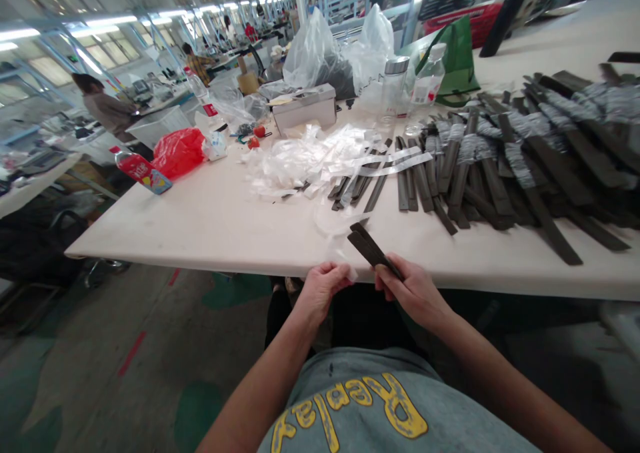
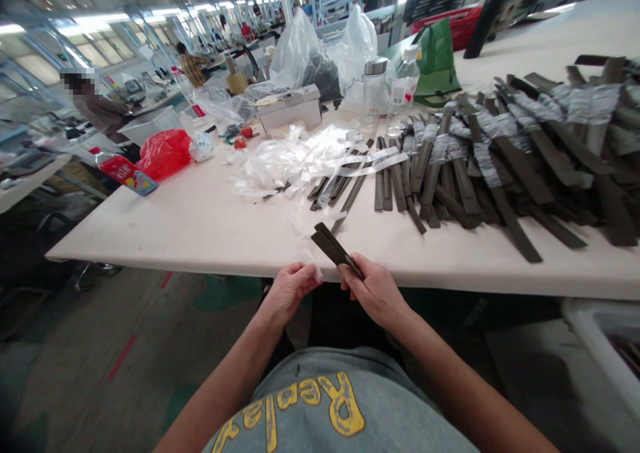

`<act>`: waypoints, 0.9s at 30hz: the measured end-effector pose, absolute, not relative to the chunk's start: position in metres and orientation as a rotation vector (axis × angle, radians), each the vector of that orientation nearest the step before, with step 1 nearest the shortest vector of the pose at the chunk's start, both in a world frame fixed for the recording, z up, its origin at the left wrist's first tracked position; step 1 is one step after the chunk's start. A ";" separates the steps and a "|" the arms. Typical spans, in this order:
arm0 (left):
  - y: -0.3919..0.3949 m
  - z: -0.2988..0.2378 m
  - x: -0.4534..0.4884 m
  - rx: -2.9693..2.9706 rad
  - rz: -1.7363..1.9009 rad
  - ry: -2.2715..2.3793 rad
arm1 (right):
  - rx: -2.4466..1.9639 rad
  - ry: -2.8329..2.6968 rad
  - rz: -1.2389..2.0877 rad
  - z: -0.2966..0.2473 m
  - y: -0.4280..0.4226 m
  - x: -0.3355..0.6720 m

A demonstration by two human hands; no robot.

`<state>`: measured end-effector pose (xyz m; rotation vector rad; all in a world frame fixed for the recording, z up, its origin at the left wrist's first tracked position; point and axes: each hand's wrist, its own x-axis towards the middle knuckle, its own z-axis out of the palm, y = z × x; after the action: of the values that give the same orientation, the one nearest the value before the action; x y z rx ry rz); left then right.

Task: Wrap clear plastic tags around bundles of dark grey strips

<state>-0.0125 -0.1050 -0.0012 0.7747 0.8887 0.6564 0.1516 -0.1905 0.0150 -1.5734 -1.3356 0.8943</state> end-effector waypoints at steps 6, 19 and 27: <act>-0.091 0.015 -0.003 0.554 0.815 0.868 | -1.644 -1.347 0.944 0.008 -0.226 0.149; -0.099 0.016 0.008 0.579 0.797 0.829 | -1.716 -1.311 0.919 -0.002 -0.221 0.145; -0.116 0.011 0.011 0.797 0.762 0.777 | -1.658 -1.293 0.945 0.002 -0.207 0.142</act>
<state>0.0112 -0.1156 0.0114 0.7968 0.7765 0.7621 0.1416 -0.2074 0.0017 -1.6575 -1.2926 0.9453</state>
